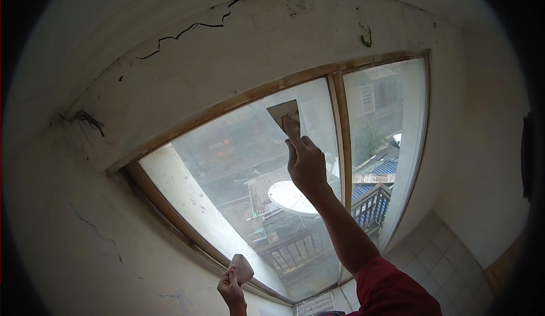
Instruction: Repairing a crack in a wall by scraping with a putty knife and sanding with sandpaper.
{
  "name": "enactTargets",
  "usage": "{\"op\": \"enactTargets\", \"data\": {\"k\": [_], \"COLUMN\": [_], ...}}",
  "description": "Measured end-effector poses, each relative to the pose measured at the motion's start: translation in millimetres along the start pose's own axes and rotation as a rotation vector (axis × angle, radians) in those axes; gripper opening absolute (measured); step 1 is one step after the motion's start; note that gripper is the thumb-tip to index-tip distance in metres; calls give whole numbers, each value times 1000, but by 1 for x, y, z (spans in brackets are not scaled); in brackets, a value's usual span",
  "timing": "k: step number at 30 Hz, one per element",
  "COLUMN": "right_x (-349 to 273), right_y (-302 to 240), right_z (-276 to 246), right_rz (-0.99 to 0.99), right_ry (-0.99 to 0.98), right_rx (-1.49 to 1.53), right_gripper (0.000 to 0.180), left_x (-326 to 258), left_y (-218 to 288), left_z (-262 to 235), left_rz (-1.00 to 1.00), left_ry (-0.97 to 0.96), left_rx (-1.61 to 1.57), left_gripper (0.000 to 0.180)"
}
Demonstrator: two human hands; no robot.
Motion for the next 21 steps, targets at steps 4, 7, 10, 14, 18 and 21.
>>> {"op": "enactTargets", "data": {"k": [4,7,10,14,18,21], "right_x": [120,189,243,232,211,278], "right_y": [1,-16,-28,-9,0,19], "right_z": [-4,-27,-51,-30,-10,-56], "right_rz": [51,111,177,167,85,259], "right_ry": [112,130,141,166,214,241], "right_rx": [-176,-203,-170,-182,-114,-199], "right_gripper": [43,36,34,33,38,38], "left_x": [-2,-4,-9,-24,-32,-55], "left_y": [-24,-49,-60,-66,-105,-83], "left_z": [-34,-48,-64,-78,-113,-88], "left_rz": [-43,-76,-129,-182,-234,-316], "left_ry": [61,44,60,131,110,22], "left_rx": [12,-8,9,-24,15,214], "left_gripper": [22,21,20,20,21,28]}}
Point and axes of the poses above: each hand's wrist, its own x-axis towards the middle knuckle, its own z-axis out of the palm, y = z × x, the point moved 1 cm from there along x, towards the middle knuckle, and after that the axes turned 2 degrees about x, right-handed, at the moved point
